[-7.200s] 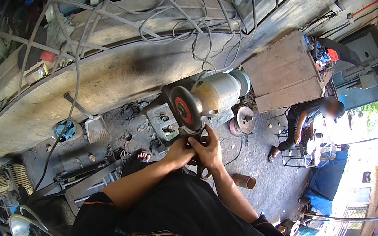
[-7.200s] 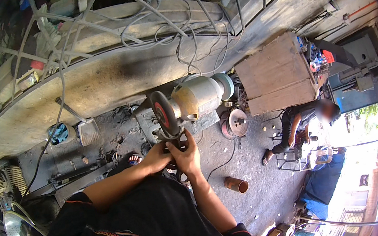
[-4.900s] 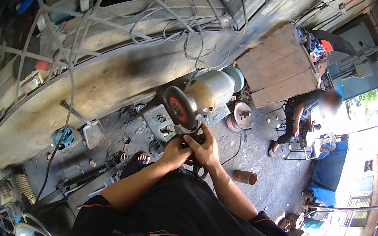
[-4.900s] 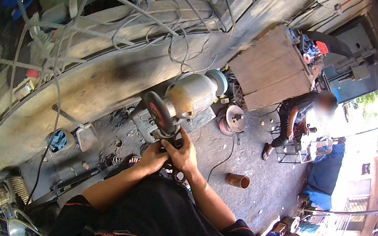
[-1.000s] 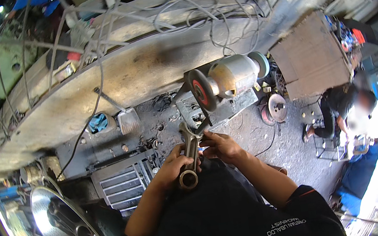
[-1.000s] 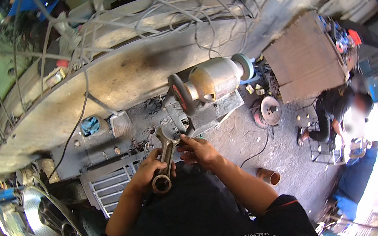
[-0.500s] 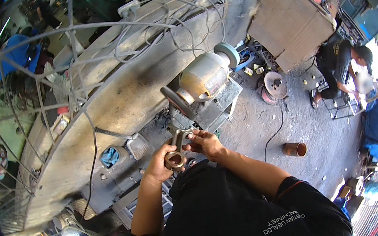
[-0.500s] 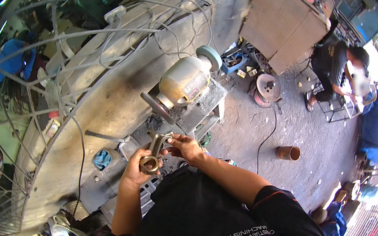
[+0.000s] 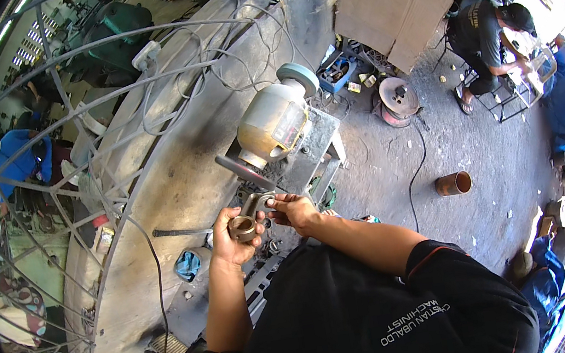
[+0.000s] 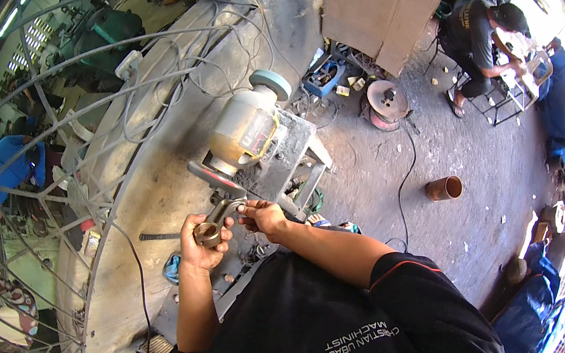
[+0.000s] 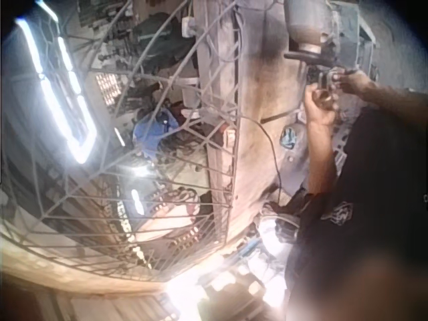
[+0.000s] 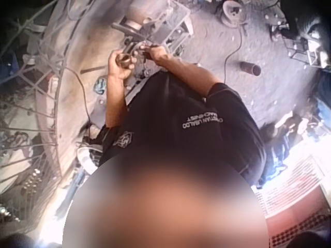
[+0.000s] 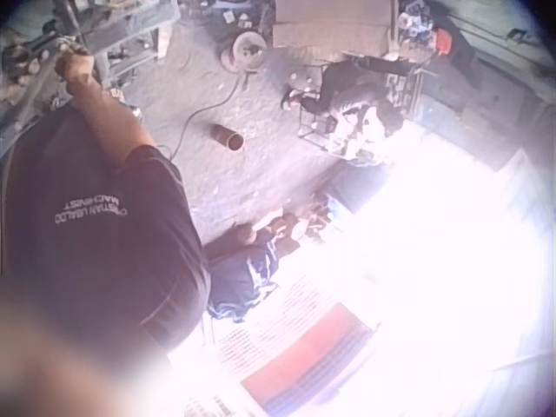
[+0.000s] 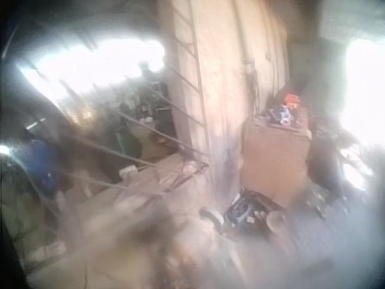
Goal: The person uses a bench grinder to smooth the edges of small metal parts. They repeatedly press the parts against the spinning wheel, rotate them to grind different sides, and place finished pieces into a metal bowl. The person also adjusts the camera headstrap at the end.
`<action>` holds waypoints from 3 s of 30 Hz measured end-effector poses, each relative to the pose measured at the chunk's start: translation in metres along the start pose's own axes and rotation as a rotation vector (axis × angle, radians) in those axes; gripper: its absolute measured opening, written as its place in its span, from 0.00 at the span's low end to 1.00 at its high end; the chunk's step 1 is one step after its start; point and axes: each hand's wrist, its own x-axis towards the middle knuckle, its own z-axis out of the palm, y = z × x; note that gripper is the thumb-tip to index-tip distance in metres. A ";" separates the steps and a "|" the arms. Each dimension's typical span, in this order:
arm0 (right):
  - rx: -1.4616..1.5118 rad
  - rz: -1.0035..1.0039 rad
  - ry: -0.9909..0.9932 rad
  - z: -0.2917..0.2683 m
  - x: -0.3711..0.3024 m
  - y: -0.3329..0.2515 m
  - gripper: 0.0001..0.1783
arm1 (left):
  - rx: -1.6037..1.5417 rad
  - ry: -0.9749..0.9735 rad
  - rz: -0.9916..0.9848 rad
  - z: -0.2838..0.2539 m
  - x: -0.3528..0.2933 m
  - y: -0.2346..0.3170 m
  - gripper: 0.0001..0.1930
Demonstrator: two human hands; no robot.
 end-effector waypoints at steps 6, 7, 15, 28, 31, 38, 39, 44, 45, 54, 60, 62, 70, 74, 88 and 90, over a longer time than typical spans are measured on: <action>0.004 -0.019 0.099 -0.010 0.006 0.001 0.16 | -0.050 -0.021 -0.042 0.015 0.013 -0.012 0.21; 0.017 -0.033 0.089 -0.013 0.005 0.001 0.16 | -0.036 -0.010 -0.028 0.016 0.015 -0.017 0.20; 0.115 -0.033 0.023 -0.029 -0.004 -0.005 0.15 | 0.007 0.061 0.072 0.029 0.029 -0.056 0.15; 0.357 -0.040 -0.230 -0.049 0.005 0.009 0.15 | 0.134 0.145 0.203 0.049 0.037 -0.100 0.15; 0.333 0.050 -0.413 -0.048 -0.004 -0.002 0.17 | 0.212 0.123 0.221 0.058 0.034 -0.105 0.13; 0.244 0.101 -0.533 -0.041 -0.032 -0.016 0.26 | 0.225 0.170 0.293 0.074 0.028 -0.115 0.17; 0.244 0.143 -0.497 -0.042 -0.031 -0.016 0.26 | 0.225 0.160 0.279 0.074 0.028 -0.115 0.17; 0.393 0.397 -0.760 -0.059 -0.017 -0.015 0.24 | 0.273 0.154 0.260 0.072 0.032 -0.121 0.19; 0.355 0.333 -0.775 -0.061 -0.014 -0.013 0.24 | 0.286 0.151 0.263 0.071 0.032 -0.121 0.20; 0.387 0.284 -0.836 -0.058 -0.013 -0.015 0.23 | 0.295 0.161 0.268 0.072 0.037 -0.119 0.21; 0.249 0.243 -0.454 -0.045 -0.015 -0.016 0.22 | 0.274 0.151 0.267 0.065 0.041 -0.109 0.18; 0.341 0.330 -0.563 -0.041 -0.009 -0.015 0.21 | 0.242 0.132 0.275 0.062 0.042 -0.105 0.17; 0.242 0.281 -0.526 -0.035 -0.006 -0.019 0.15 | 0.211 0.144 0.287 0.048 0.043 -0.091 0.11; 0.259 0.288 -0.483 -0.015 -0.014 -0.024 0.17 | 0.198 0.155 0.306 0.040 0.041 -0.084 0.12; 0.229 0.030 -0.309 0.009 -0.005 -0.003 0.14 | 0.122 0.117 0.252 0.021 0.023 -0.068 0.18; 0.235 0.035 -0.308 0.006 -0.003 -0.003 0.16 | 0.122 0.096 0.250 0.023 0.029 -0.070 0.16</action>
